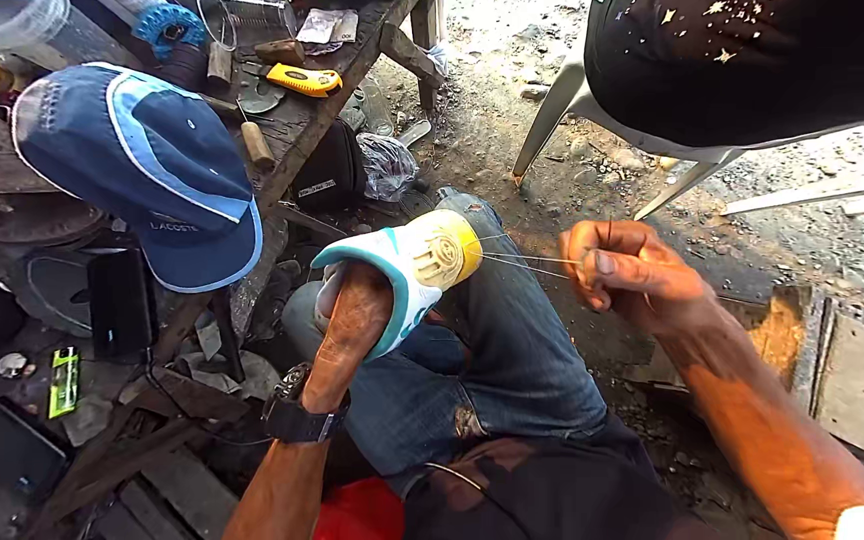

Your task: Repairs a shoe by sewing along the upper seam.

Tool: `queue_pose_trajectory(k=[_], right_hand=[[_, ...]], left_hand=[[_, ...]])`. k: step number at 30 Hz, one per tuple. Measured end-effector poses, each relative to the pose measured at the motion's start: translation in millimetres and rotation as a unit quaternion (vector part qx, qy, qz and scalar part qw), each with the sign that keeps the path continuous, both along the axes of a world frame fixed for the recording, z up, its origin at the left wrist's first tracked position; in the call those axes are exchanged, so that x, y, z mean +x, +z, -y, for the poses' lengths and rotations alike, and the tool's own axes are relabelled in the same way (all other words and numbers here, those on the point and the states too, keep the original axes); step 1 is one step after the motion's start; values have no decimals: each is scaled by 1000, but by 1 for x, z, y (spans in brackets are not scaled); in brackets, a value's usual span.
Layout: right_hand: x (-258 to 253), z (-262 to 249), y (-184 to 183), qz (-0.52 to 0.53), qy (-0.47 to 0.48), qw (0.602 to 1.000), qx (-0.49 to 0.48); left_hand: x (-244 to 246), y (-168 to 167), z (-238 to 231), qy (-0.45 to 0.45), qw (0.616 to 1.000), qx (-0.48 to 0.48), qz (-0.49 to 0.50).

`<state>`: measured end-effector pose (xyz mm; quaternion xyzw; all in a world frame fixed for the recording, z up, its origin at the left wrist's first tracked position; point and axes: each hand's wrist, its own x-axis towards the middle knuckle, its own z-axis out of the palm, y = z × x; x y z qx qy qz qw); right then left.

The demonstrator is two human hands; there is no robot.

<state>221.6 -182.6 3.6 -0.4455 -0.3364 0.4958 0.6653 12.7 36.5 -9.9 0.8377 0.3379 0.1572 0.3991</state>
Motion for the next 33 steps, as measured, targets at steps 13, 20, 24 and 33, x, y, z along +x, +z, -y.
queue_pose_trajectory(k=[13, 20, 24, 33], right_hand=[[12, -18, -32, 401, -116, 896, -148], [3, -48, -46, 323, -47, 938, -121], [19, -44, -35, 288, -26, 947, -142], [10, -40, -38, 82, -20, 993, -86]], left_hand=[[4, 5, 10, 15, 998, 64, -23], [-4, 7, 1, -13, 1000, 28, -5], [-50, 22, -4, -33, 996, 84, -26], [-182, 30, -38, 101, 976, 140, -134]])
